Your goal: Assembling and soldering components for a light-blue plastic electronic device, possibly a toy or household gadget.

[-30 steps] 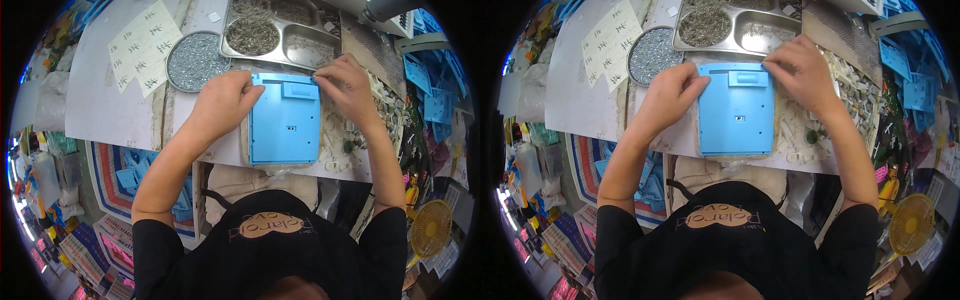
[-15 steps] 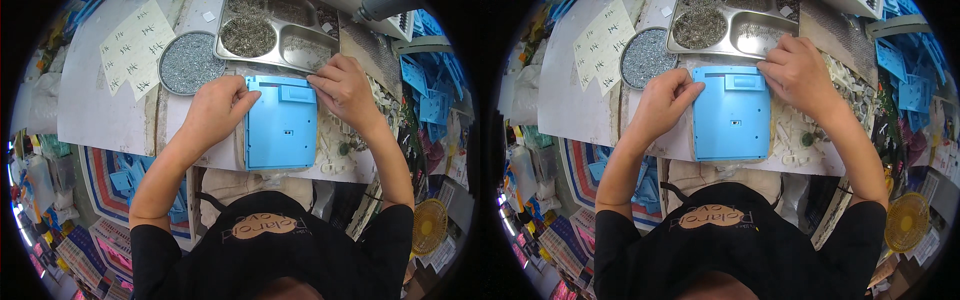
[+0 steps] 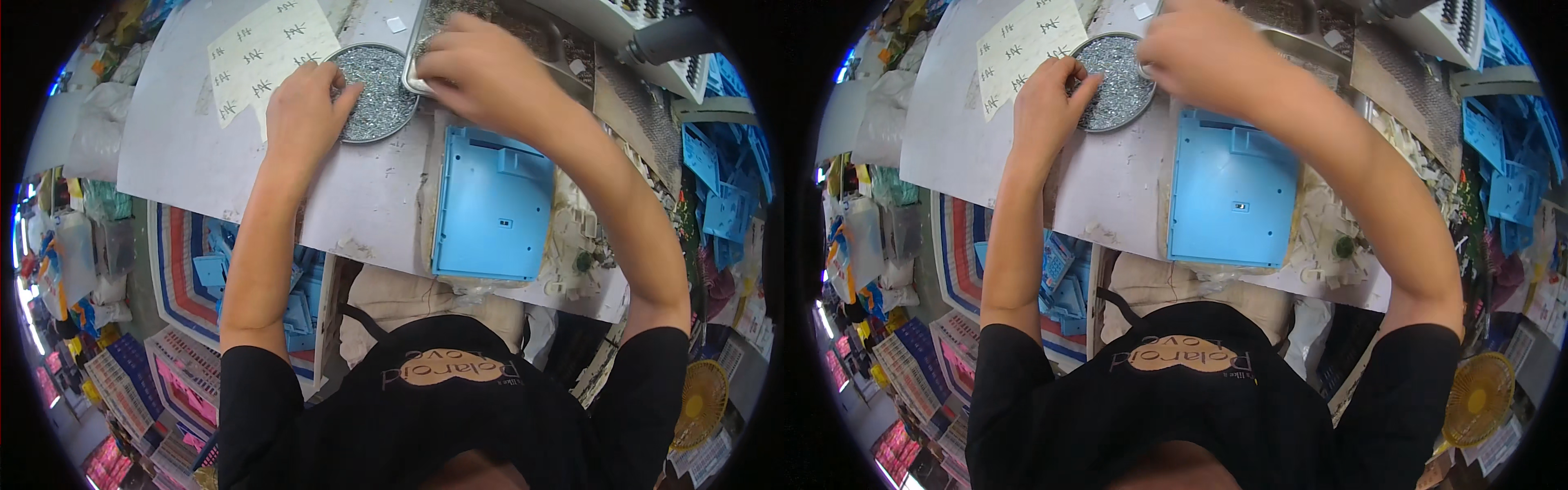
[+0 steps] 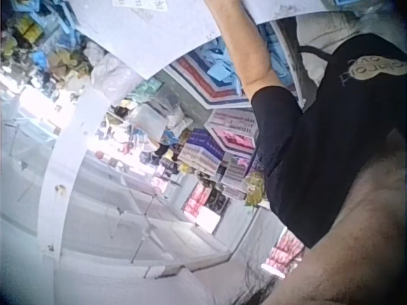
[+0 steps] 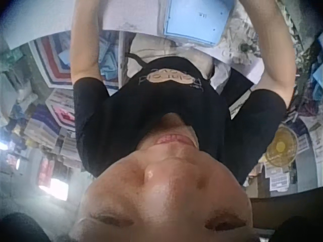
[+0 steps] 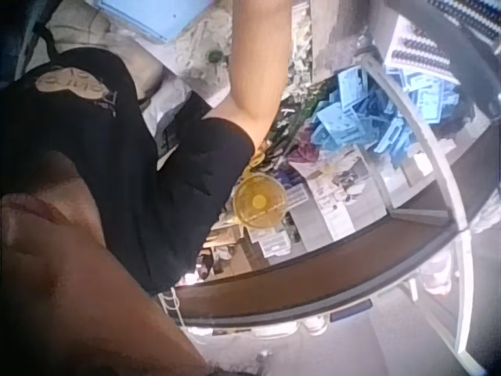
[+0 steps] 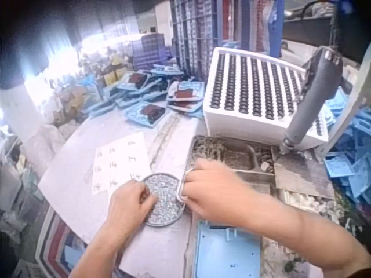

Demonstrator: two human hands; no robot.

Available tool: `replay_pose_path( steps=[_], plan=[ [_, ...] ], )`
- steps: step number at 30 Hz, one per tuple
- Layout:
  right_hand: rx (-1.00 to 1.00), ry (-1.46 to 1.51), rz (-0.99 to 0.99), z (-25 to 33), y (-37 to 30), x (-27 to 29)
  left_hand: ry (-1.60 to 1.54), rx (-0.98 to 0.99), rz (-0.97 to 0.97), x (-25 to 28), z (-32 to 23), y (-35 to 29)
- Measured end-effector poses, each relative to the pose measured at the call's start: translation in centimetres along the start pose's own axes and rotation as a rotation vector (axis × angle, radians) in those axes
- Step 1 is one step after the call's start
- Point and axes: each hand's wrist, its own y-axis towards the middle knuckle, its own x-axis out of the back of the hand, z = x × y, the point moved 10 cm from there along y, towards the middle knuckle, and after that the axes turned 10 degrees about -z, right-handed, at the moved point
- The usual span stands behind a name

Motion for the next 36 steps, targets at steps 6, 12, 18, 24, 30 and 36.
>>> replay_pose_path(
  steps=[6, 12, 18, 24, 30, 36],
  plan=[
    [0.099, -0.242, 0.332, 0.7, 4.5, -12.4, 0.070, -0.069, 0.009, -0.2, 0.4, -1.0],
    [-0.005, -0.202, 0.281, -0.3, 6.0, -12.2, 0.032, -0.005, -0.007, 0.0, 1.1, -0.6],
    [0.007, -0.120, 0.107, -0.4, 4.6, -7.1, 0.118, -0.088, -0.087, 0.2, 0.0, -0.3],
    [-0.078, 0.158, 0.140, 2.3, -3.8, 0.4, -0.372, -0.055, -0.054, 1.5, -4.0, -3.6],
    [0.031, -0.021, 0.309, 4.1, -4.4, -0.1, -0.483, 0.065, 0.005, 1.5, -4.7, -5.2],
    [0.159, -0.063, 0.403, 5.4, -3.2, -0.7, -0.495, 0.072, -0.017, 2.6, -5.3, -6.4]
  ],
)
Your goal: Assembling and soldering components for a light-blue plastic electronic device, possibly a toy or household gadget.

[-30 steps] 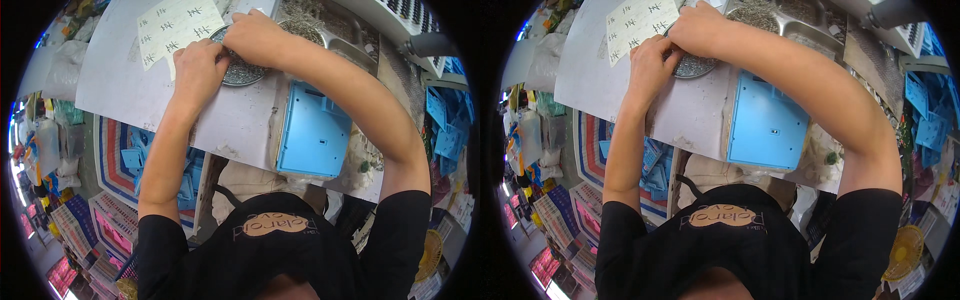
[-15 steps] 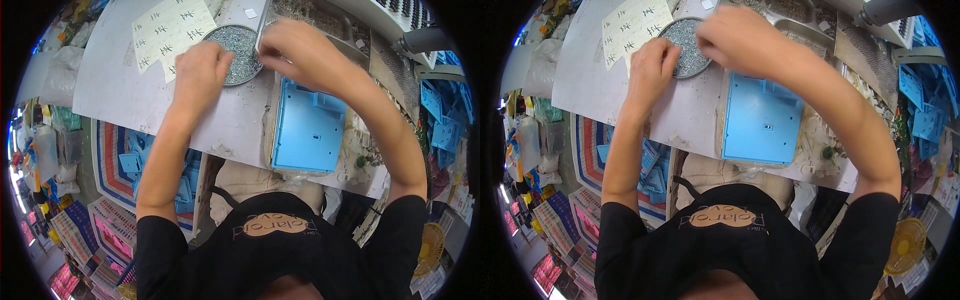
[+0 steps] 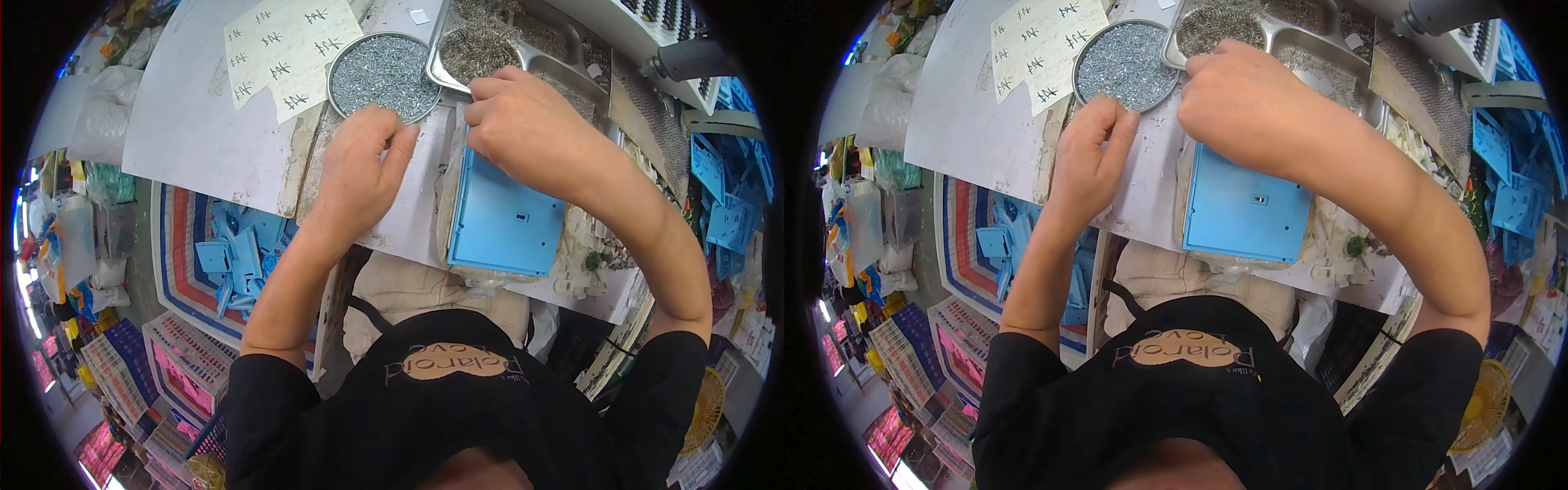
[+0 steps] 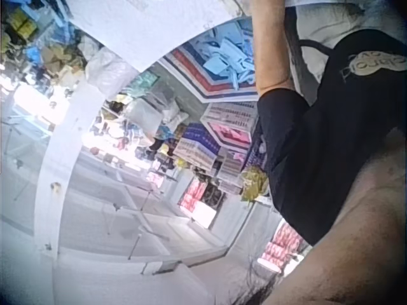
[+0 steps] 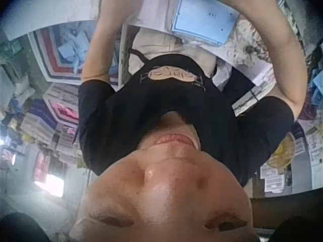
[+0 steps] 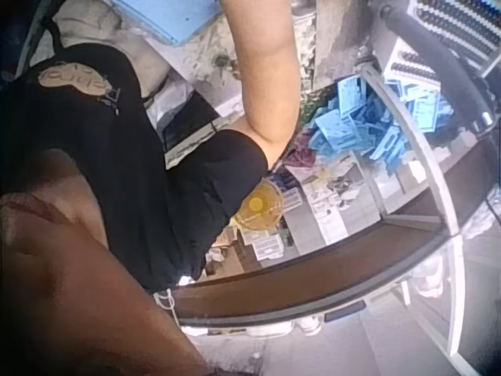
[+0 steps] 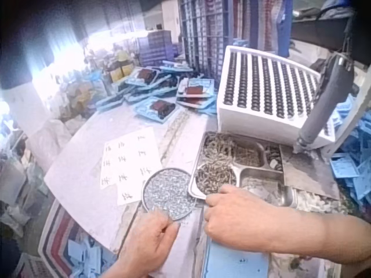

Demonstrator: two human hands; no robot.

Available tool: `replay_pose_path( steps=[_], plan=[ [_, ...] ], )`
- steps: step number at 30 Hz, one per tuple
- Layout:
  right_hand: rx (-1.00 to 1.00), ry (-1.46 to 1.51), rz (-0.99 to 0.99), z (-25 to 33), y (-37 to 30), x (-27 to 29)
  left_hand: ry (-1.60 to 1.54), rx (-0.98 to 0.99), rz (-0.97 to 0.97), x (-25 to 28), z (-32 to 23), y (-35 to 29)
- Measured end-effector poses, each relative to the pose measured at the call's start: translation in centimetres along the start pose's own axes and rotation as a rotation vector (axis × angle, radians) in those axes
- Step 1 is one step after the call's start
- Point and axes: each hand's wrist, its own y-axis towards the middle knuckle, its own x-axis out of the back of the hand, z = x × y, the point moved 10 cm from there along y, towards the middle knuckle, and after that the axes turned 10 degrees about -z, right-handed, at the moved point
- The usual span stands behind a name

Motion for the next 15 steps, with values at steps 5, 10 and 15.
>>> replay_pose_path(
  steps=[5, 10, 15],
  plan=[
    [-0.104, 0.218, -0.254, -2.6, -2.3, 2.3, -0.142, -0.068, 0.033, -0.7, -3.1, -0.6],
    [-0.731, 0.809, -0.534, -5.7, -12.5, 3.9, -0.198, -0.238, 0.106, -4.7, -7.6, -0.9],
    [-1.057, 1.109, -0.826, -2.8, -22.6, 1.9, -0.074, -0.584, 0.152, -9.2, -12.1, -1.4]
  ],
)
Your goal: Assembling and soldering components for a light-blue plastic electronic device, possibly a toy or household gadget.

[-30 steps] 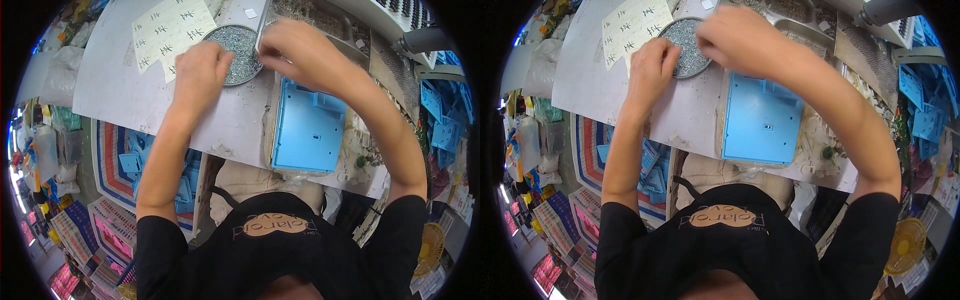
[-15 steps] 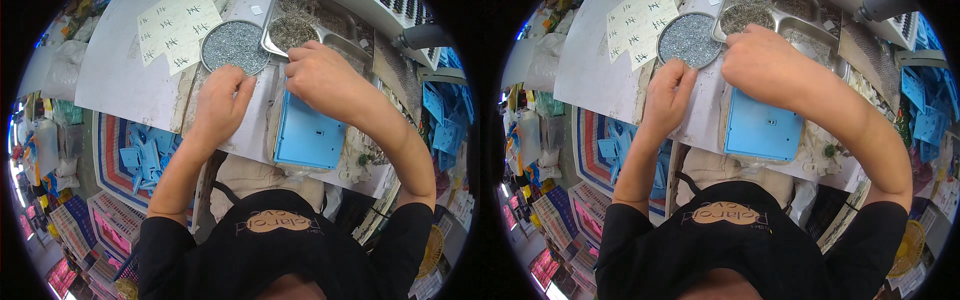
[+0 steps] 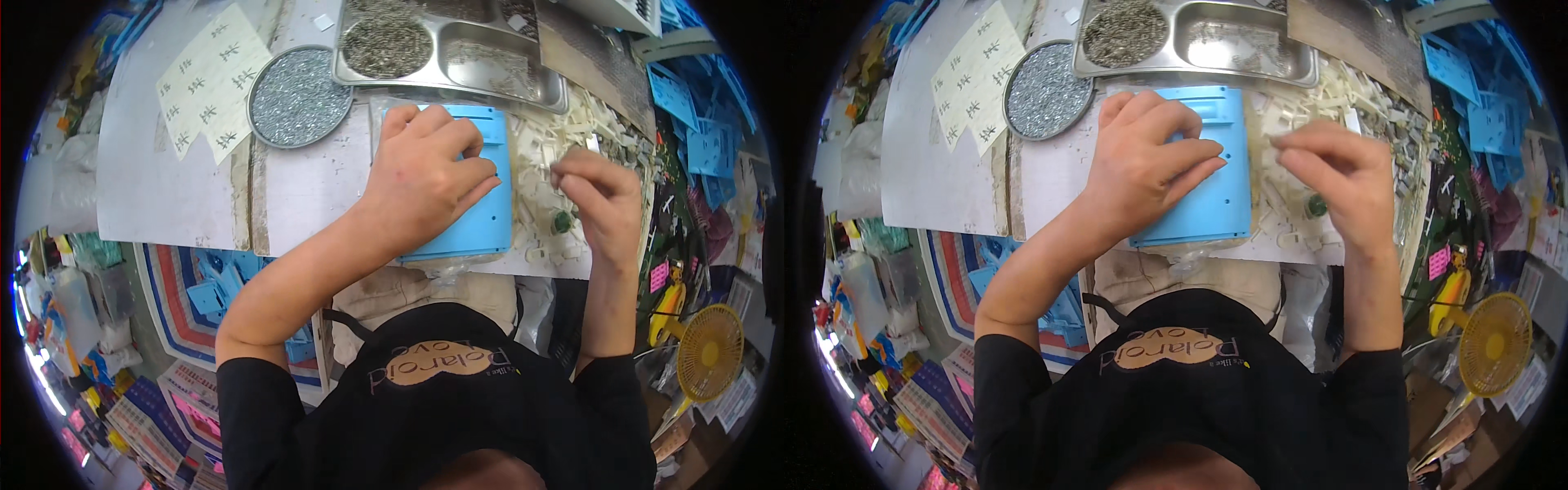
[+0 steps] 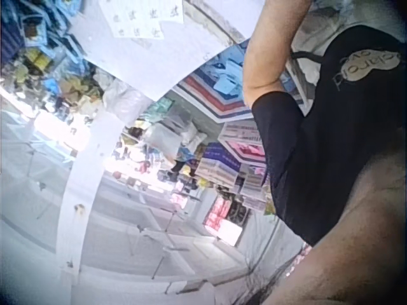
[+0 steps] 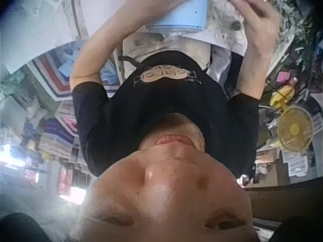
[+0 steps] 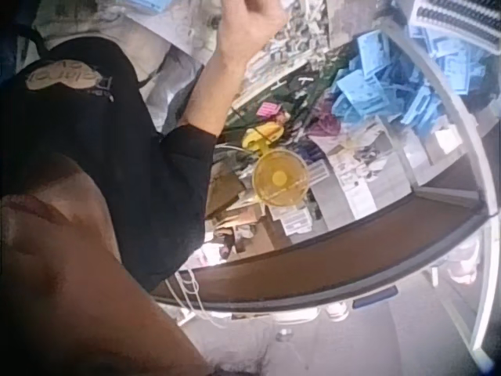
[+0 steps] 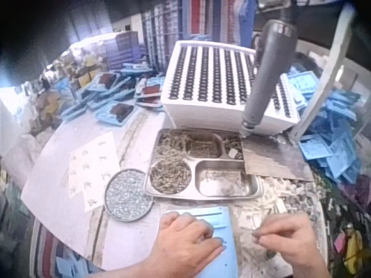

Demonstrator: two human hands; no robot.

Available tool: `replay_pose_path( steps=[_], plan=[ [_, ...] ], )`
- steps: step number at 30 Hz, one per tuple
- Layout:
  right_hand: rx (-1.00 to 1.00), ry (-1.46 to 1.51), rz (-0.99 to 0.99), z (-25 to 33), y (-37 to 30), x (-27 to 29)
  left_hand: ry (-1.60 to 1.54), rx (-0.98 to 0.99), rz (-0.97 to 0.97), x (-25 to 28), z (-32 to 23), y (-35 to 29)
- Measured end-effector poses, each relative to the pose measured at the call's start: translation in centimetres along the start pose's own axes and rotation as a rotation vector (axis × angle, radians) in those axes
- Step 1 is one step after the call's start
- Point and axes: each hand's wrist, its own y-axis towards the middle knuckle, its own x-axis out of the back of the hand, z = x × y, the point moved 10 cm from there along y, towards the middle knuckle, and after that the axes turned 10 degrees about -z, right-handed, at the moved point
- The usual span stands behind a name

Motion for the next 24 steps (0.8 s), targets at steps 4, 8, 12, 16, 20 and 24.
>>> replay_pose_path(
  steps=[4, 8, 12, 16, 20, 24],
  plan=[
    [0.032, -0.046, -0.076, -0.7, -3.4, 1.5, 0.126, -0.121, 0.096, -2.4, -1.2, 0.2],
    [0.230, -0.257, -0.127, -0.3, -4.1, -0.4, 0.216, -0.171, 0.120, -2.6, -1.6, -0.2],
    [0.353, -0.432, -0.112, -0.8, -4.5, -3.2, 0.185, -0.056, 0.117, -1.2, -1.4, -0.2],
    [0.395, -0.464, -0.104, -1.3, -4.8, -3.8, 0.338, 0.146, -0.040, 5.1, 5.6, -1.1],
    [0.370, -0.437, -0.089, -1.8, -4.8, -4.0, 0.764, 0.446, 0.112, 9.5, 14.9, -4.1],
    [0.358, -0.448, -0.079, -2.4, -5.0, -3.7, 0.615, 0.499, 0.154, 8.9, 16.6, -5.5]
  ],
)
